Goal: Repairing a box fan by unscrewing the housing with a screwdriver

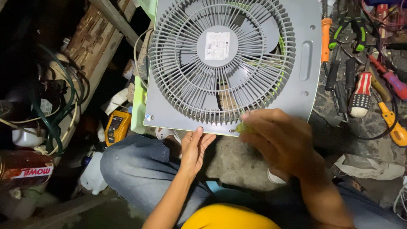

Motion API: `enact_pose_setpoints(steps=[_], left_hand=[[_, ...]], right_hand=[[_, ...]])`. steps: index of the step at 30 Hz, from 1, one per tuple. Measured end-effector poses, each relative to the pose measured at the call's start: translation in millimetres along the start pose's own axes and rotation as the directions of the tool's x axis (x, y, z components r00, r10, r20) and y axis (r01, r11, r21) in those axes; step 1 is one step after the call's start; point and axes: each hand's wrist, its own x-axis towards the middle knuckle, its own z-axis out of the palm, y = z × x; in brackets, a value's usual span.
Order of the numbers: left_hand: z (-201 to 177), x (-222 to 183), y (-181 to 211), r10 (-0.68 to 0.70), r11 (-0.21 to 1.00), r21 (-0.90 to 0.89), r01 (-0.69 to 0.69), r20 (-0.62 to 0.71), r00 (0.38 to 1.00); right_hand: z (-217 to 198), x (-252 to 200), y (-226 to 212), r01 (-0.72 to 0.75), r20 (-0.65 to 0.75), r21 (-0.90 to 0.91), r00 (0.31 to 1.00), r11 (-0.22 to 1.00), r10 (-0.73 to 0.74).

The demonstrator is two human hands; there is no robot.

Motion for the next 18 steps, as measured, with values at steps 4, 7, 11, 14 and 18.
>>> enact_pose_setpoints(steps=[4,7,11,14,18], left_hand=[[3,-1,2,-0.006,0.999,0.049,0.008,-0.029,1.000],[11,-14,15,-0.070,0.989,0.128,0.074,-0.033,0.997],[-3,-49,26,-0.295,0.779,0.611,0.139,0.162,0.942],[44,-66,97,0.237,0.360,0.705,-0.610,0.564,0.791],[113,-13,165,0.423,-0.102,0.469,-0.878,0.819,0.388]], right_hand=[[6,5,-8,0.043,0.003,-0.135,0.999,0.990,-0.043],[11,9,-16,0.070,0.000,-0.304,0.997,0.950,-0.073],[3,4,-11,0.014,0.153,0.063,0.988,0.998,-0.024],[-12,11,-21,0.023,0.185,0.272,0.980,0.962,-0.076],[1,6,-17,0.060,0.135,0.249,0.986,0.967,-0.096]])
